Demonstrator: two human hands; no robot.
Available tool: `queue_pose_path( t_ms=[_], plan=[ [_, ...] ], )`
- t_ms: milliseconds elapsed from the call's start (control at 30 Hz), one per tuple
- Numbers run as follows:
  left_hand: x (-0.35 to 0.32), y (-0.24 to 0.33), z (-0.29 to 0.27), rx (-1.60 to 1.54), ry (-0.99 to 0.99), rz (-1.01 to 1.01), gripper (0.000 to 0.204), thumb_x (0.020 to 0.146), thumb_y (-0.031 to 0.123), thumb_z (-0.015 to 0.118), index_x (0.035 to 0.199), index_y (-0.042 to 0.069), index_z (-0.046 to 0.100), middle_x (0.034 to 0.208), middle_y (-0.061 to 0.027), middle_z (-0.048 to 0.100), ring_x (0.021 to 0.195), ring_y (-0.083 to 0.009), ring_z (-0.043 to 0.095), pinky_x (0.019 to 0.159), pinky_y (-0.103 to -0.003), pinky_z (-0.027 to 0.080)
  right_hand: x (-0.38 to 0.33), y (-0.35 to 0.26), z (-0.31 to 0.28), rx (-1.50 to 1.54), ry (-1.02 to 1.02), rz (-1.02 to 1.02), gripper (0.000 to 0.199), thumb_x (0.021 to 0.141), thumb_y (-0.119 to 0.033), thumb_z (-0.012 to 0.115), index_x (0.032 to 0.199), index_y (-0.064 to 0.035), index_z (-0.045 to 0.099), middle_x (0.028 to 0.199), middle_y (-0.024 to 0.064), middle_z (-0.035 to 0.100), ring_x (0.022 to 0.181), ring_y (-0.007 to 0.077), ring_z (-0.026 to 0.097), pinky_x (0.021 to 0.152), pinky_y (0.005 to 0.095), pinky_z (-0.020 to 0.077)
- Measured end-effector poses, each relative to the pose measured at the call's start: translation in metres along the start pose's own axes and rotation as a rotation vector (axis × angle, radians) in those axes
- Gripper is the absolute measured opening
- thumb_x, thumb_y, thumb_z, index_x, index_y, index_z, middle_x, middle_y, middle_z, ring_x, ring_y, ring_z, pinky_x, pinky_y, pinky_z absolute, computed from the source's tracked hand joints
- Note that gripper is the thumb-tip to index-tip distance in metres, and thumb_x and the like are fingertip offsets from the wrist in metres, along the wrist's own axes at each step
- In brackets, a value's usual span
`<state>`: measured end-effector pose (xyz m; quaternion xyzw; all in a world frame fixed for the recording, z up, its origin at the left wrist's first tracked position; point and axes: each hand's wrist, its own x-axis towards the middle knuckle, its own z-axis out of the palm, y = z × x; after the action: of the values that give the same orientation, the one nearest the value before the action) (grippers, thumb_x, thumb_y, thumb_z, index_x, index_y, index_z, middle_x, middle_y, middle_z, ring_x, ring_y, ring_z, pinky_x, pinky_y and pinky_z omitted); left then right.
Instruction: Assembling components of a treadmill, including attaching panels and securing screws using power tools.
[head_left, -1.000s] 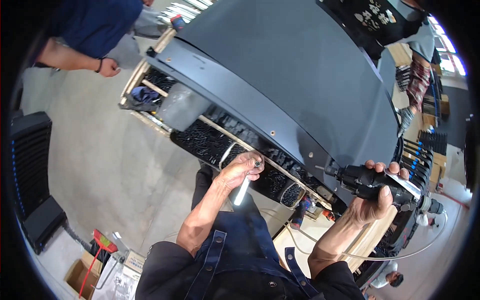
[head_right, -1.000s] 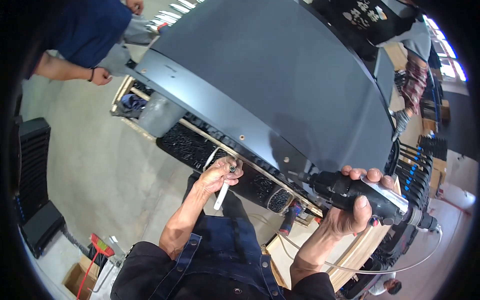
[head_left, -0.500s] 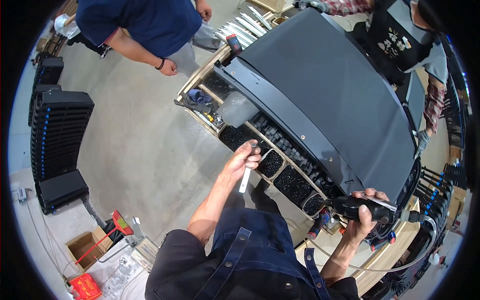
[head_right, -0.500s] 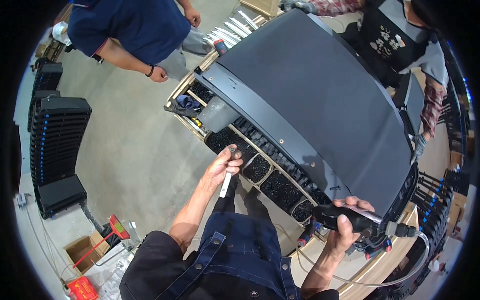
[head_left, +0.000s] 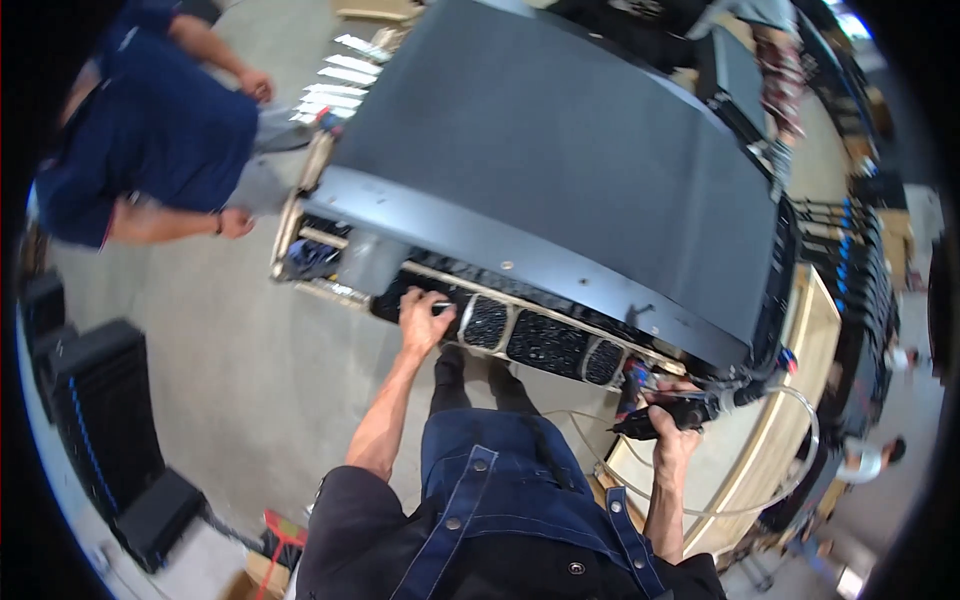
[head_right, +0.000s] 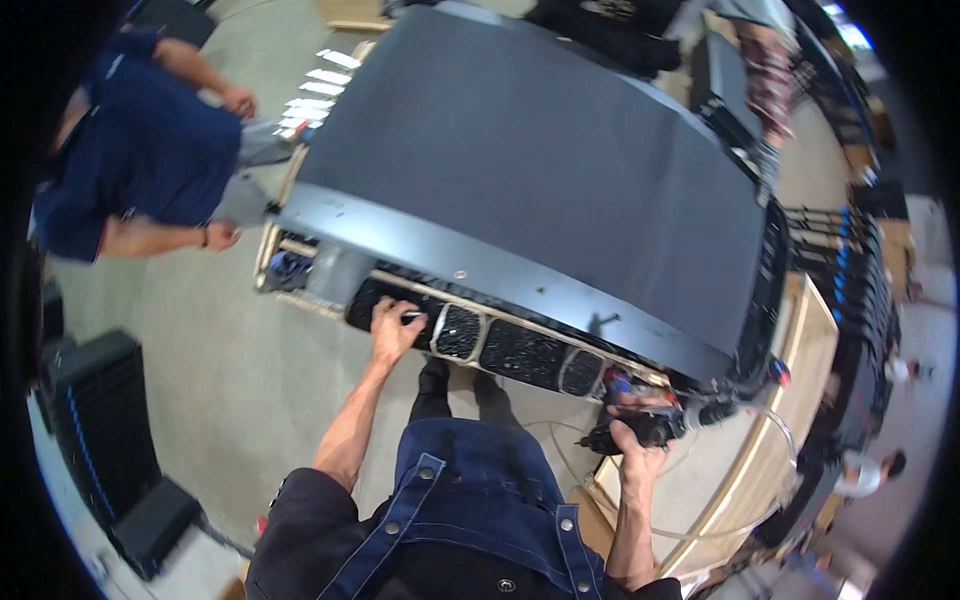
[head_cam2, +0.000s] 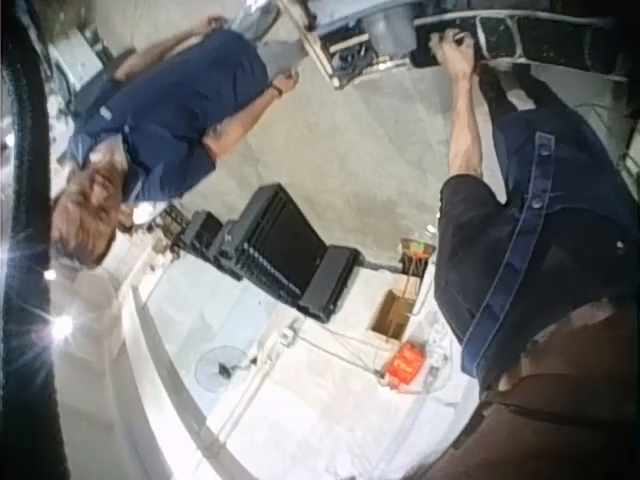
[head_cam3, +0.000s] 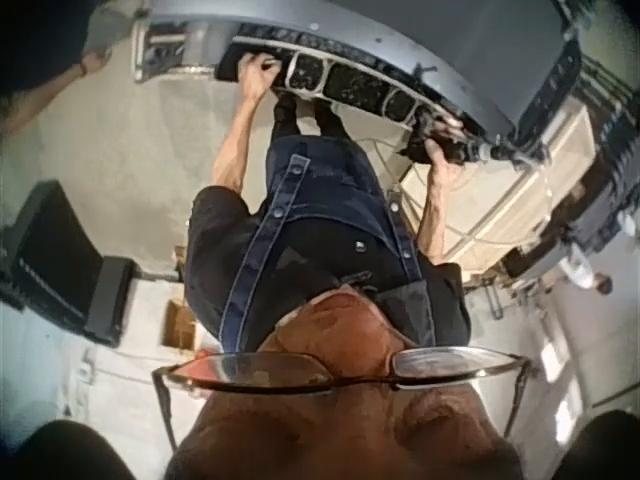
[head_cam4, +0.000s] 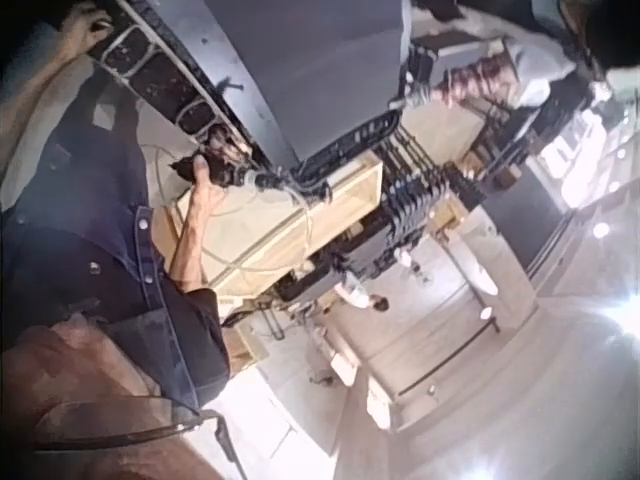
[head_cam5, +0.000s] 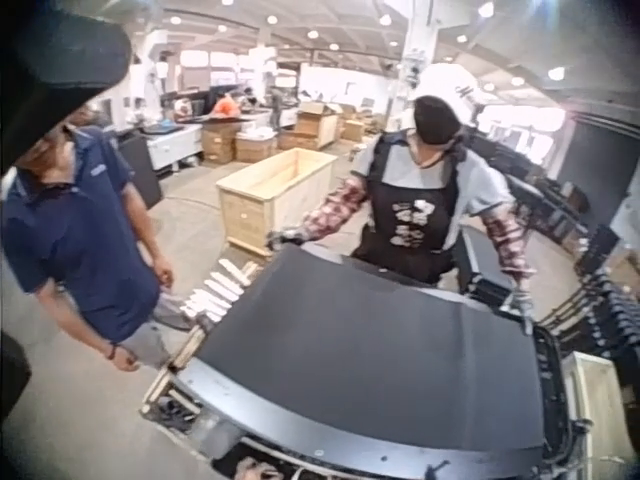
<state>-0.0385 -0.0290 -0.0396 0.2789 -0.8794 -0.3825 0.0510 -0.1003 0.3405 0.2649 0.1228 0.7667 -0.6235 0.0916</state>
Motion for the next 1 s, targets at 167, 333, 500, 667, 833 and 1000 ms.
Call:
queue_pose_path(
  t_ms=[167,333,500,667,833,1000],
  plan=[
    [0.007,0.007,-0.010,0.107,0.026,0.229,0.040,0.079,0.010,0.074,0.118,0.011,0.065,0.125,-0.0165,0.051,0.117,-0.0399,0.047,0.101,-0.052,0.039,-0.025,0.019,-0.035,-0.019,0.234,0.007,0.054,0.074,-0.003,0.076,0.124,0.0003,0.055,0.107,0.0098,0.065,0.090,0.0184,0.065,0.085,0.0348,0.0529],
    [-0.006,0.069,-0.025,0.045,-0.075,0.259,0.024,0.084,0.011,0.071,0.107,0.005,0.069,0.108,-0.0188,0.060,0.104,-0.0398,0.055,0.093,-0.050,0.044,-0.060,0.015,-0.078,-0.020,0.539,-0.009,0.059,0.077,-0.004,0.076,0.130,0.0012,0.049,0.096,0.0047,0.059,0.082,0.0150,0.062,0.076,0.0290,0.0537],
    [-0.032,0.225,-0.042,-0.343,-0.145,0.505,0.016,0.084,0.006,0.073,0.099,0.003,0.070,0.090,-0.0129,0.065,0.085,-0.0316,0.065,0.075,-0.040,0.052,-0.091,0.036,-0.153,0.065,0.829,-0.030,0.027,0.082,-0.011,0.078,0.099,-0.0016,0.058,0.086,0.0057,0.059,0.073,0.0169,0.062,0.070,0.0326,0.0551],
    [-0.021,0.326,-0.019,-0.345,-0.133,0.598,0.022,0.085,0.011,0.075,0.104,0.003,0.068,0.096,-0.0128,0.065,0.087,-0.0302,0.064,0.076,-0.039,0.052,-0.079,0.037,-0.239,-0.083,0.875,0.018,0.034,0.086,-0.021,0.079,0.105,-0.0032,0.057,0.087,0.0025,0.058,0.075,0.0128,0.058,0.068,0.0280,0.0488],
    [-0.019,0.374,0.029,-0.040,-0.167,0.687,0.022,0.084,0.016,0.075,0.102,0.005,0.068,0.098,-0.0118,0.063,0.092,-0.0310,0.060,0.083,-0.041,0.048,-0.030,0.057,-0.341,-0.131,0.857,-0.157,0.035,0.085,-0.023,0.081,0.105,-0.0051,0.059,0.089,-0.0002,0.058,0.078,0.0095,0.053,0.071,0.0264,0.0455],
    [-0.024,0.394,0.046,0.001,-0.209,0.548,0.010,0.085,0.008,0.072,0.093,0.002,0.070,0.090,-0.0118,0.062,0.085,-0.0284,0.062,0.078,-0.038,0.049,0.064,0.139,-0.428,-0.251,0.716,-0.114,0.033,0.076,-0.016,0.085,0.097,-0.0006,0.065,0.084,0.0019,0.064,0.076,0.0121,0.057,0.072,0.0291,0.0493]
  ],
)
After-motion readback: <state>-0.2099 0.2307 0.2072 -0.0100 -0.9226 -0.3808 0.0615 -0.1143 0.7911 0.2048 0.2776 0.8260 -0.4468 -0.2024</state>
